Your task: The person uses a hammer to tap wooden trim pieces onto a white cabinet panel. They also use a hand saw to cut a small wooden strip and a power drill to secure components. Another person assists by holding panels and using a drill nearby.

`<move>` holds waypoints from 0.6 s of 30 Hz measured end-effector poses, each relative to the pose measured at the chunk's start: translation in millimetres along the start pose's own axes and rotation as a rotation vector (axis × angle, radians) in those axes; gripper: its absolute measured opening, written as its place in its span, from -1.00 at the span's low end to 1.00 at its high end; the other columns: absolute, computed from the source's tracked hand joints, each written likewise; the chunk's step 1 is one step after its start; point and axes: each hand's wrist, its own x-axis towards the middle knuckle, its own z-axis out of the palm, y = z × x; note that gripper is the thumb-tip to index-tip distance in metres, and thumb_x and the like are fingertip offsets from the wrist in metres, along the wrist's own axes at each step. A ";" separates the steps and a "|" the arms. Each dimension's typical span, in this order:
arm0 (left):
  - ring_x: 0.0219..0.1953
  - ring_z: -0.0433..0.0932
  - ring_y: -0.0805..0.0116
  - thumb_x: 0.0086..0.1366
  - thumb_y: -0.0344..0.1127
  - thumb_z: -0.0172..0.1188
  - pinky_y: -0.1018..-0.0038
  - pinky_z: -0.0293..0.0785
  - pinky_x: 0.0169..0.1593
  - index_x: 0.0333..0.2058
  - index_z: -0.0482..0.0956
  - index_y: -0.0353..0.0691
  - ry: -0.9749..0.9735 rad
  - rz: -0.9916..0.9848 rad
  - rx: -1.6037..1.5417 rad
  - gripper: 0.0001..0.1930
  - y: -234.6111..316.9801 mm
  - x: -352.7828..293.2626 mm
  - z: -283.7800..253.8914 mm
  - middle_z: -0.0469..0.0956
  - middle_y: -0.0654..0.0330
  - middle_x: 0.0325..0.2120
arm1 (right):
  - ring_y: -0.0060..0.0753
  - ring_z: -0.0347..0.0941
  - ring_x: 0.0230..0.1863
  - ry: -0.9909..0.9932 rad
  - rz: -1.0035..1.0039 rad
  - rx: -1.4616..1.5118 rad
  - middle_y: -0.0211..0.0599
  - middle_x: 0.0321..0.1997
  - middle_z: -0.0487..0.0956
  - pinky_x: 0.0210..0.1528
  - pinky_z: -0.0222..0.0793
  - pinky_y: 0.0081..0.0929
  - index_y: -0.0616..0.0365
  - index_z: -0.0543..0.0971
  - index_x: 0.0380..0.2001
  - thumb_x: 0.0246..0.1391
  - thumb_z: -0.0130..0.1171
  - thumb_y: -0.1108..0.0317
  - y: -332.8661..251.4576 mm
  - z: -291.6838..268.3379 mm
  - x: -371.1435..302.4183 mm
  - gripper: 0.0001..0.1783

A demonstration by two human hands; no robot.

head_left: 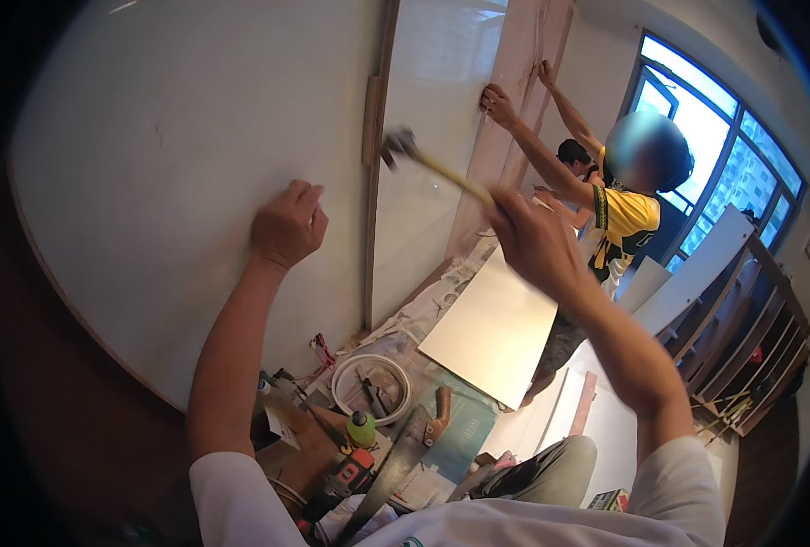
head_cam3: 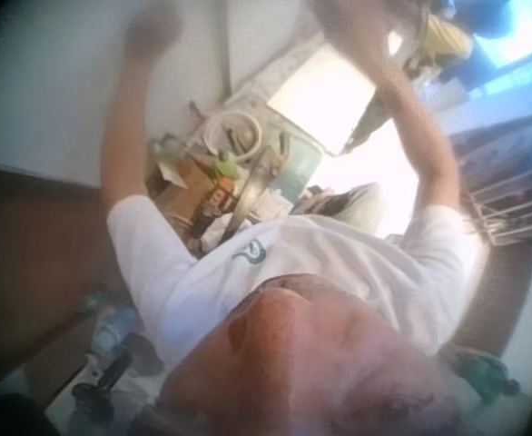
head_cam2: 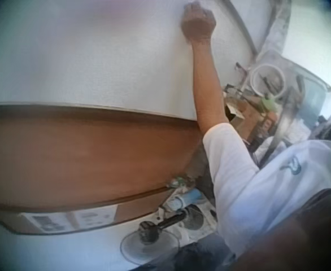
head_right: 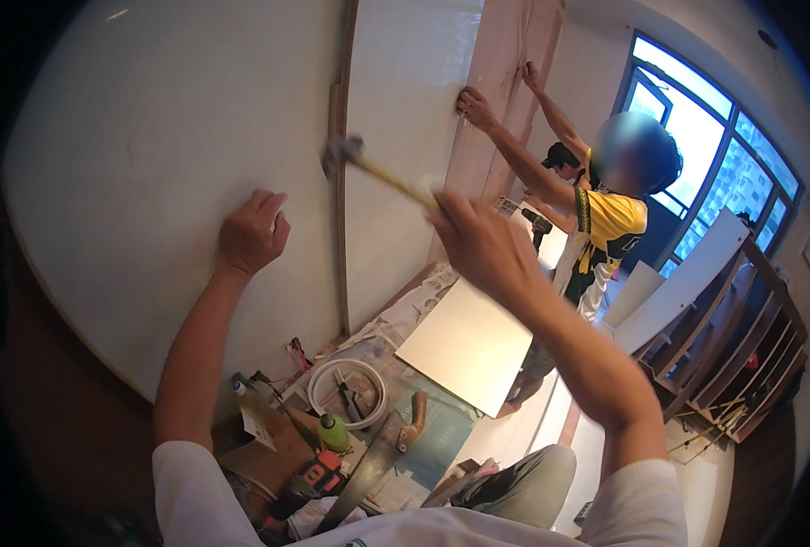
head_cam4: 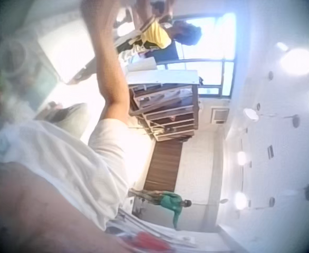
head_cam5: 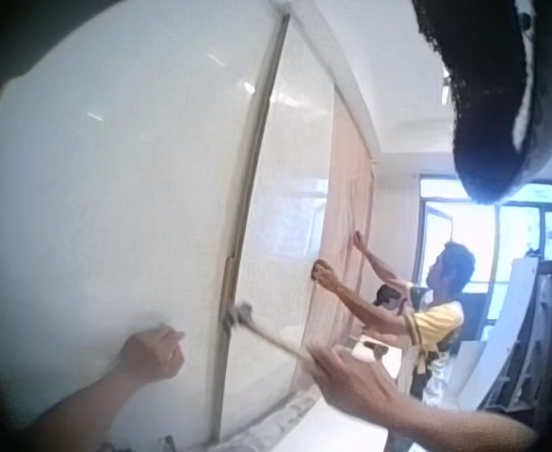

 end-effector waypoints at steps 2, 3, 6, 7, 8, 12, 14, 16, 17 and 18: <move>-0.38 0.62 0.15 0.20 -0.33 0.26 0.29 0.59 -0.33 -0.15 0.60 -0.21 0.132 -0.077 -0.056 -0.76 18.4 27.4 10.5 0.55 0.14 -0.37 | 0.09 0.61 -0.37 -0.102 0.207 0.130 -0.07 -0.33 0.65 -0.32 0.51 -0.12 0.05 0.57 0.01 0.30 0.20 0.12 0.5 -10.8 -78.6 -0.68; -0.36 0.63 0.13 0.22 -0.31 0.28 0.30 0.59 -0.30 -0.09 0.60 -0.22 0.163 -0.095 -0.073 -0.72 24.3 47.9 17.5 0.56 0.14 -0.37 | 0.07 0.62 -0.38 -0.179 0.369 0.206 -0.05 -0.38 0.65 -0.31 0.52 -0.16 0.07 0.59 0.01 0.29 0.22 0.12 -8.0 -15.7 -112.4 -0.66; -0.22 0.67 0.13 0.30 -0.24 0.27 0.36 0.63 -0.21 0.02 0.58 -0.26 -0.009 -0.391 -0.182 -0.63 36.8 126.1 47.4 0.61 0.04 -0.29 | -0.15 0.55 -0.60 -0.197 0.592 0.325 -0.05 -0.52 0.61 -0.47 0.43 -0.34 0.18 0.68 -0.15 0.24 0.29 0.16 -6.5 -15.2 -214.1 -0.69; -0.31 0.68 0.18 0.30 -0.23 0.28 0.37 0.60 -0.27 0.08 0.56 -0.24 0.038 -0.417 -0.141 -0.59 15.5 149.1 60.6 0.63 0.07 -0.37 | -0.25 0.54 -0.60 -0.242 0.715 0.405 -0.06 -0.56 0.59 -0.48 0.41 -0.36 0.22 0.68 -0.16 0.25 0.28 0.19 -15.9 -10.3 -237.6 -0.70; -0.39 0.68 0.23 0.30 -0.22 0.30 0.38 0.57 -0.33 0.13 0.53 -0.23 0.084 -0.440 -0.100 -0.55 -2.9 165.2 72.2 0.64 0.11 -0.45 | -0.34 0.54 -0.59 -0.263 0.722 0.427 -0.08 -0.59 0.58 -0.47 0.40 -0.37 0.26 0.68 -0.17 0.26 0.28 0.20 -23.0 -6.3 -256.9 -0.70; -0.58 0.64 0.33 0.36 -0.16 0.24 0.40 0.55 -0.46 0.22 0.48 -0.18 -0.256 -0.801 -0.527 -0.51 14.2 217.1 72.3 0.68 0.13 -0.47 | -0.35 0.54 -0.58 -0.287 1.022 0.437 -0.12 -0.56 0.62 -0.44 0.41 -0.37 0.26 0.69 -0.19 0.26 0.27 0.23 -30.5 -23.1 -331.8 -0.72; -0.66 0.60 0.39 0.38 -0.13 0.21 0.43 0.53 -0.52 0.23 0.49 -0.16 -0.278 -0.846 -0.554 -0.51 9.3 214.7 76.9 0.68 0.16 -0.46 | -0.35 0.55 -0.58 -0.261 1.039 0.427 -0.14 -0.57 0.63 -0.44 0.41 -0.39 0.26 0.69 -0.20 0.26 0.26 0.24 -28.5 -23.2 -351.9 -0.73; -0.46 0.69 0.17 0.41 -0.02 0.13 0.26 0.58 -0.19 0.22 0.51 -0.12 -0.311 -0.793 -0.357 -0.51 20.5 203.3 84.4 0.71 0.05 -0.29 | -0.36 0.57 -0.57 -0.267 1.071 0.402 -0.16 -0.57 0.64 -0.44 0.42 -0.40 0.26 0.69 -0.21 0.27 0.25 0.25 -30.2 -26.6 -365.3 -0.74; -0.36 0.74 0.07 0.42 0.03 0.09 0.18 0.61 -0.02 0.21 0.52 -0.10 -0.315 -0.765 -0.244 -0.50 20.2 199.3 81.4 0.72 0.00 -0.21 | -0.36 0.58 -0.56 -0.282 1.077 0.403 -0.17 -0.57 0.64 -0.43 0.42 -0.41 0.26 0.69 -0.21 0.27 0.25 0.25 -28.4 -27.6 -361.2 -0.74; -0.28 0.73 0.03 0.43 0.07 0.06 0.16 0.60 0.00 0.21 0.53 -0.08 -0.255 -0.680 -0.134 -0.49 12.1 193.7 89.4 0.72 0.01 -0.19 | -0.36 0.59 -0.55 -0.297 1.082 0.403 -0.19 -0.57 0.65 -0.43 0.43 -0.41 0.26 0.69 -0.21 0.28 0.24 0.26 -26.8 -28.3 -355.4 -0.75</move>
